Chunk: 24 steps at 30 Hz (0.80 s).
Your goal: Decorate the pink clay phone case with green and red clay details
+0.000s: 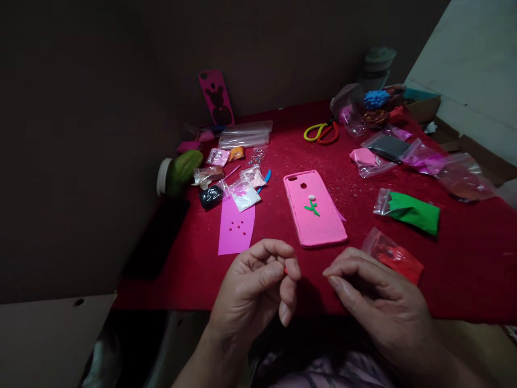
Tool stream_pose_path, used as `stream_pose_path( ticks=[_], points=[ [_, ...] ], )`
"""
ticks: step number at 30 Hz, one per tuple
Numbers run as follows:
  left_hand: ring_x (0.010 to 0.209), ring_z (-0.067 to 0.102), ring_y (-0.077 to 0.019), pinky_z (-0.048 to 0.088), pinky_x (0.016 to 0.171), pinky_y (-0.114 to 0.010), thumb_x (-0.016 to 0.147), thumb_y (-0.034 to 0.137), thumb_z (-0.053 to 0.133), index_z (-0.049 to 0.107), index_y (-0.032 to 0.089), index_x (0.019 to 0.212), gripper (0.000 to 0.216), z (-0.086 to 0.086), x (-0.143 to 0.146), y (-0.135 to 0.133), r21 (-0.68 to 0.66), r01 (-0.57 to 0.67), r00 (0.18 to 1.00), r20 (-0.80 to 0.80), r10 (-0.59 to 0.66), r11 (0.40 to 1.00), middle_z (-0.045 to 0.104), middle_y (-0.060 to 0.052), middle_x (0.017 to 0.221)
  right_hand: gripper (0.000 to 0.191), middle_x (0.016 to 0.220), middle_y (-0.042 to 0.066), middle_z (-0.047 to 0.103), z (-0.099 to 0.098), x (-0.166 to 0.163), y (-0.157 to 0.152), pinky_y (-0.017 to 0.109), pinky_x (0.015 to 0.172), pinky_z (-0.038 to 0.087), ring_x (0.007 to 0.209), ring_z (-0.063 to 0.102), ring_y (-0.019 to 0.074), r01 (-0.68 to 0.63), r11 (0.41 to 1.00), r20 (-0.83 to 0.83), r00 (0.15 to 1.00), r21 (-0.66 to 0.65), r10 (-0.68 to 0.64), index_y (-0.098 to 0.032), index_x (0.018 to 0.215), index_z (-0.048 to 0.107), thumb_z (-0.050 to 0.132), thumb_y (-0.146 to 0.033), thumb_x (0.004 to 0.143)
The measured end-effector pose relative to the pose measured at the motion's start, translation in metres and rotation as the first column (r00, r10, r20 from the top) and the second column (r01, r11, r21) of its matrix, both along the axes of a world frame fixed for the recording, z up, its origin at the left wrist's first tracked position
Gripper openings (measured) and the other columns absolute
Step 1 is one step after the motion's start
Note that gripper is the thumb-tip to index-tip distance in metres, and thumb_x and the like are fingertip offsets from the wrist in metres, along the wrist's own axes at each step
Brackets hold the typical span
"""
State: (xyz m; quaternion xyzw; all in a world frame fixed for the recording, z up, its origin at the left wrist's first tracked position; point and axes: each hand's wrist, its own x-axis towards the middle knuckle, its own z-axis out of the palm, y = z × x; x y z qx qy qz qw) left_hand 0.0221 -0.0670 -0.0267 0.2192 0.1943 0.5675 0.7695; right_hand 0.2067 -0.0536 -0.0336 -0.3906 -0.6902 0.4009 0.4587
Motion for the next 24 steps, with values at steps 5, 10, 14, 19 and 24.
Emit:
stream_pose_path(
  ticks=[5, 10, 14, 19, 24],
  points=[
    [0.053, 0.063, -0.0076, 0.054, 0.044, -0.013, 0.081, 0.008, 0.072, 0.070, 0.010, 0.098, 0.018, 0.0009, -0.0002, 0.0002, -0.009, -0.025, 0.999, -0.041, 0.024, 1.000, 0.069, -0.004, 0.079, 0.015, 0.072, -0.003, 0.060, -0.0007, -0.0006, 0.0001, 0.017, 0.059, 0.047, 0.067, 0.059, 0.0096, 0.004, 1.000, -0.006, 1.000, 0.003, -0.004, -0.023, 0.082, 0.062, 0.057, -0.011, 0.088],
    [0.043, 0.057, -0.0047, 0.051, 0.039, -0.011, 0.082, 0.012, 0.073, 0.070, 0.011, 0.100, 0.019, -0.0029, -0.0046, -0.0014, -0.022, -0.027, 0.999, -0.027, 0.027, 0.999, 0.069, -0.003, 0.075, 0.015, 0.070, -0.002, 0.059, -0.0010, -0.0013, 0.0006, 0.018, 0.056, 0.046, 0.063, 0.058, 0.0099, 0.014, 1.000, -0.002, 1.000, 0.014, -0.014, -0.022, 0.079, 0.062, 0.057, -0.010, 0.087],
    [0.041, 0.057, -0.0040, 0.050, 0.038, -0.010, 0.088, 0.010, 0.064, 0.070, 0.012, 0.100, 0.014, -0.0060, -0.0062, -0.0036, -0.037, -0.020, 1.000, -0.022, 0.019, 0.999, 0.071, -0.005, 0.077, 0.014, 0.070, -0.001, 0.059, -0.0002, -0.0005, 0.0002, 0.019, 0.056, 0.047, 0.064, 0.058, 0.0111, 0.017, 1.000, -0.009, 1.000, 0.014, -0.016, -0.021, 0.079, 0.062, 0.058, -0.011, 0.087],
    [0.041, 0.057, -0.0047, 0.049, 0.038, -0.010, 0.079, 0.010, 0.074, 0.071, 0.013, 0.097, 0.018, -0.0034, -0.0009, -0.0045, -0.027, -0.002, 0.998, -0.058, 0.000, 1.000, 0.070, -0.004, 0.078, 0.014, 0.070, -0.001, 0.058, -0.0037, 0.0001, -0.0007, 0.021, 0.055, 0.046, 0.064, 0.057, 0.0117, 0.001, 1.000, -0.020, 1.000, -0.016, -0.002, -0.022, 0.081, 0.062, 0.057, -0.012, 0.088],
    [0.039, 0.053, -0.0032, 0.046, 0.036, -0.009, 0.077, 0.012, 0.075, 0.071, 0.013, 0.093, 0.016, 0.0032, -0.0032, -0.0044, -0.021, -0.059, 0.990, -0.127, 0.056, 0.998, 0.069, -0.003, 0.076, 0.015, 0.072, -0.001, 0.058, -0.0050, 0.0008, -0.0014, 0.020, 0.057, 0.046, 0.066, 0.057, 0.0116, -0.002, 1.000, -0.014, 1.000, -0.008, 0.002, -0.023, 0.082, 0.062, 0.057, -0.010, 0.088]
  ],
)
